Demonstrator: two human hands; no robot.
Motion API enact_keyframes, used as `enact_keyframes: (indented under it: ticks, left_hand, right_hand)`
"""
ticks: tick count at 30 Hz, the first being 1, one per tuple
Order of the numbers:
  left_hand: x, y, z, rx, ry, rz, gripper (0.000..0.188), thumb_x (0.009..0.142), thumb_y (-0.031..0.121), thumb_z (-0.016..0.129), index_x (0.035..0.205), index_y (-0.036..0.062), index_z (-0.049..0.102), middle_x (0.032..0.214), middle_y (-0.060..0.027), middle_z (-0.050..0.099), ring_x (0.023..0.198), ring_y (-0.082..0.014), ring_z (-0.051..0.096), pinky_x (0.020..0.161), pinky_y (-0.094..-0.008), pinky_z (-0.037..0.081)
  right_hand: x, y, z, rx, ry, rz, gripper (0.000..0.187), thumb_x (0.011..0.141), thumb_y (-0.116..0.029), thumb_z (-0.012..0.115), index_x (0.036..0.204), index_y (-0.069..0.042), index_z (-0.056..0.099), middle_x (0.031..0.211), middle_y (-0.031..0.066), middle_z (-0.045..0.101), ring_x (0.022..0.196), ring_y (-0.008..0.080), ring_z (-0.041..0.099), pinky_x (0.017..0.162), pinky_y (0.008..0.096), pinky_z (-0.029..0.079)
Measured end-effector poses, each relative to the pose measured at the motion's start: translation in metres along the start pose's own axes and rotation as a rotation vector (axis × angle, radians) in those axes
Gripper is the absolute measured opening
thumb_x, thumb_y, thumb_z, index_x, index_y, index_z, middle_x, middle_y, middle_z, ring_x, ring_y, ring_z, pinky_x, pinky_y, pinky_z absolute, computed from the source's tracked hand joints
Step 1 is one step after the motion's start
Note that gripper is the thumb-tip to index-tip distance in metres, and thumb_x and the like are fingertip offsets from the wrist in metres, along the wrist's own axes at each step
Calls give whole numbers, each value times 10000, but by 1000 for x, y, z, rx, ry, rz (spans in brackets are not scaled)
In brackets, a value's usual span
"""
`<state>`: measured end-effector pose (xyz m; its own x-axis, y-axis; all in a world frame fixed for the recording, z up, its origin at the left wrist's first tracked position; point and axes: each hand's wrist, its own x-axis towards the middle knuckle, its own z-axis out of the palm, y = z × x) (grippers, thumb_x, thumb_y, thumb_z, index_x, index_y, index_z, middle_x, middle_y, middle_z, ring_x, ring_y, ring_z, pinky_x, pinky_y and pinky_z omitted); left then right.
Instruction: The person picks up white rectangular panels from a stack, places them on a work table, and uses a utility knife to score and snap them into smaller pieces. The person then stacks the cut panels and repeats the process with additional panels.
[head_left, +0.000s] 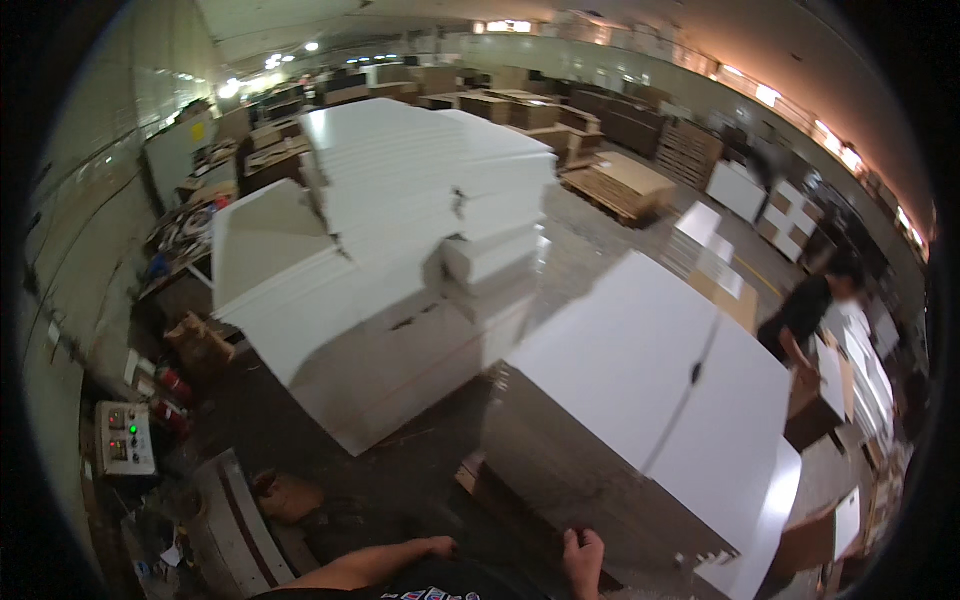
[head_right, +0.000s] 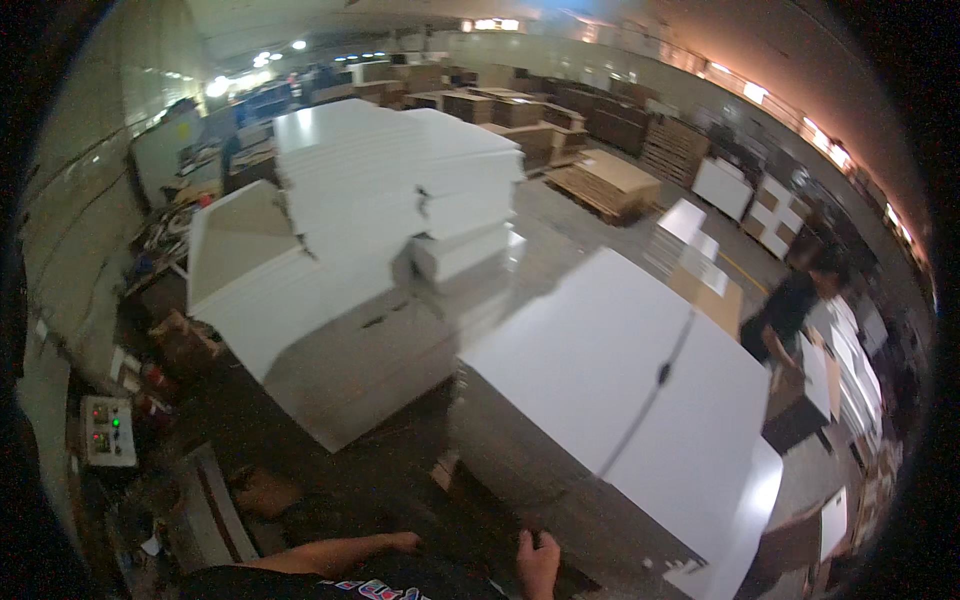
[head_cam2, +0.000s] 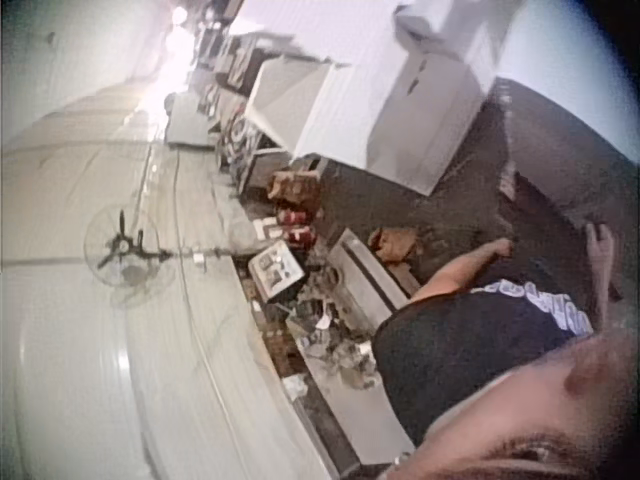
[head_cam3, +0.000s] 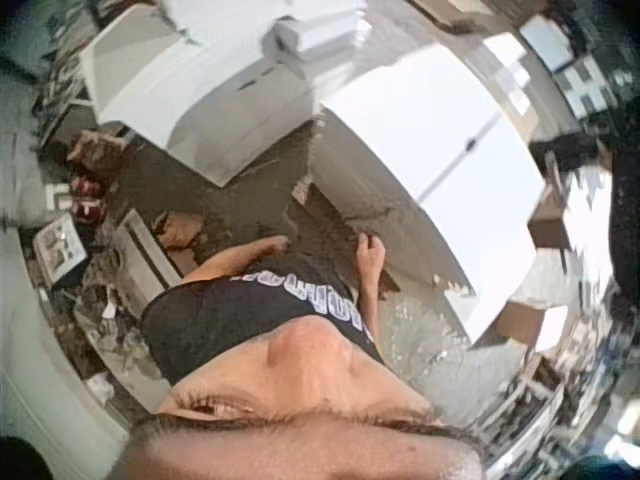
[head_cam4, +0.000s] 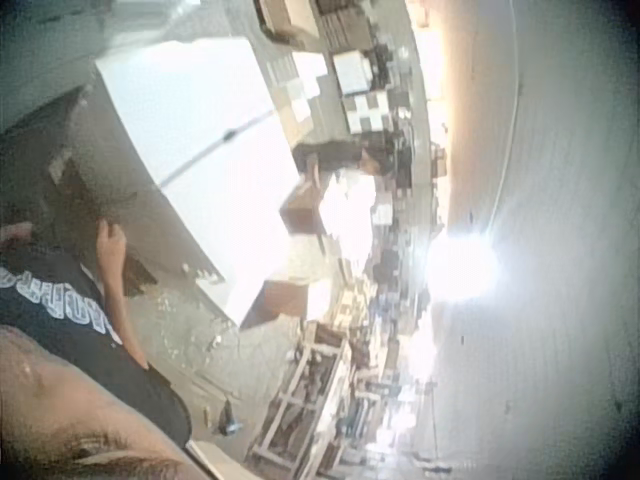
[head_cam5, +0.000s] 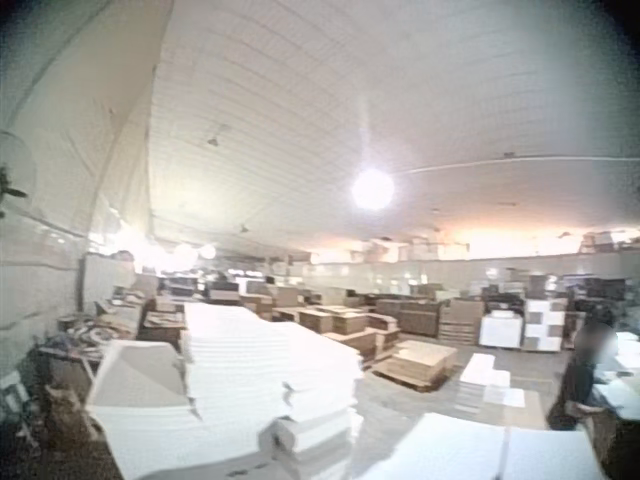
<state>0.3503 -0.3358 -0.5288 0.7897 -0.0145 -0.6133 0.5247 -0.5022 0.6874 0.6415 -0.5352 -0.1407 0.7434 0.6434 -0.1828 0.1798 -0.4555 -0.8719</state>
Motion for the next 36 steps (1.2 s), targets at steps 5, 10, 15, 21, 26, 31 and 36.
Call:
enact_keyframes:
  ticks: [5, 10, 15, 21, 26, 31, 36]
  left_hand:
    - [-37, -53, -23, -86, 64, -75, 427, 986, 327, 765, 1284, 27, 828, 1239, -222, 837, 1091, -381, 795, 934, -546, 606]
    - [-93, -103, -51, -385, 274, -299, 427, 1027, 278, 732, 1343, 2, 809, 1289, -249, 823, 1113, -360, 801, 950, -544, 614]
    - [-160, -173, -48, -1008, 726, -192, 377, 1112, 228, 708, 1432, 43, 781, 1382, -166, 807, 1111, -319, 801, 918, -509, 641]
    - [-227, -225, -35, -1381, 1146, -338, 387, 1119, 292, 759, 1402, 30, 778, 1352, -144, 810, 1135, -283, 797, 947, -465, 643]
    - [-289, -201, -30, -1182, 1315, -518, 478, 1100, 381, 773, 1406, 14, 764, 1312, -161, 816, 1132, -306, 789, 977, -471, 628]
    - [-298, -173, -50, -1224, 1281, -647, 535, 1102, 424, 757, 1434, 4, 740, 1288, -166, 813, 1135, -315, 781, 991, -473, 623]
    - [-317, -181, -113, -1046, 1383, -700, 469, 1131, 362, 728, 1428, -1, 728, 1225, -153, 809, 1116, -295, 780, 986, -469, 624]
  right_hand:
    - [-15, -100, 115, -77, -315, -447, 313, 1147, -228, 685, 1395, -56, 767, 1163, 176, 841, 1081, 278, 812, 977, 411, 616]
    - [-6, -185, 187, -230, -653, -549, 330, 1147, -230, 668, 1417, -62, 757, 1265, 202, 819, 1151, 295, 794, 1013, 451, 616]
    - [22, -218, 274, -387, -793, -637, 357, 1099, -185, 726, 1413, -18, 759, 1147, 211, 852, 1047, 352, 833, 944, 454, 638]
    - [46, -258, 355, -459, -1009, -795, 433, 1047, -180, 755, 1469, -80, 738, 1245, 236, 819, 1119, 473, 779, 948, 542, 629]
    - [74, -307, 420, -617, -995, -904, 354, 1108, -181, 720, 1440, -67, 765, 1237, 228, 832, 1128, 416, 805, 963, 485, 639]
    - [117, -351, 483, -242, -963, -1127, 292, 1107, -108, 736, 1385, -37, 785, 1183, 177, 847, 1097, 321, 827, 947, 429, 634]
    - [154, -392, 523, -55, -946, -1031, 203, 1113, -52, 721, 1293, 10, 792, 1132, 156, 848, 1067, 236, 811, 939, 387, 627]
